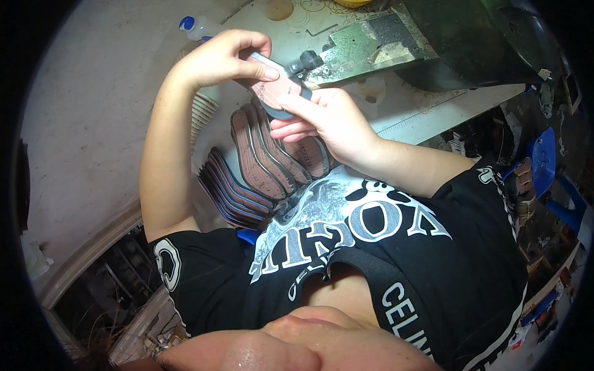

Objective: The recorder is inspecting and assembling shoe insoles and soles by hand, ensuring alignment and stacking them in a manufacturing setting.

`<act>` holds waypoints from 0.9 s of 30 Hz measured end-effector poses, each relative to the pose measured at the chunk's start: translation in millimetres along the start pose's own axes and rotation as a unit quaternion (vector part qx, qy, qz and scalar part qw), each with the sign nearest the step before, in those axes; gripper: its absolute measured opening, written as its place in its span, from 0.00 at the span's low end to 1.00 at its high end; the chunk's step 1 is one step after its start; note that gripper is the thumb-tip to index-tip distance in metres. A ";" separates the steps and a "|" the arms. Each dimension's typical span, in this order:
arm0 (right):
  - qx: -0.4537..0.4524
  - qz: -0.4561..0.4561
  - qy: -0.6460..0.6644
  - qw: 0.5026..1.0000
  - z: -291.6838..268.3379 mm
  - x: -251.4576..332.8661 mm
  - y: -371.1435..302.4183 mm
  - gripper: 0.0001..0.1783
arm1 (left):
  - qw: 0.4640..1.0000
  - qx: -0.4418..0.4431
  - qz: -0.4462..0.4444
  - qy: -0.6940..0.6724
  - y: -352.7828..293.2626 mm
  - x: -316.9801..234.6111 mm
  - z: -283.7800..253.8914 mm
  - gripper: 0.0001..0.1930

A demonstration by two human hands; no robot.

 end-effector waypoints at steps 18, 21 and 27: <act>0.016 -0.005 -0.007 1.000 -26.2 22.2 25.9 0.16 | 0.967 -0.165 -0.128 -0.144 -26.0 22.6 51.6 0.17; 0.008 -0.005 -0.040 0.999 -24.5 24.8 19.8 0.16 | 0.953 -0.179 -0.129 -0.206 -23.5 27.7 57.8 0.18; 0.058 0.011 -0.130 0.990 -38.1 23.8 2.5 0.14 | 0.910 -0.146 -0.108 -0.374 -21.6 21.5 68.7 0.22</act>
Point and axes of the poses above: each hand's wrist, its own y-axis towards the middle knuckle, its own z-axis out of the palm, x = y × z, the point moved 5 cm from there along y, towards the middle knuckle, and after that the axes turned 9 degrees about x, right-handed, at the moved point
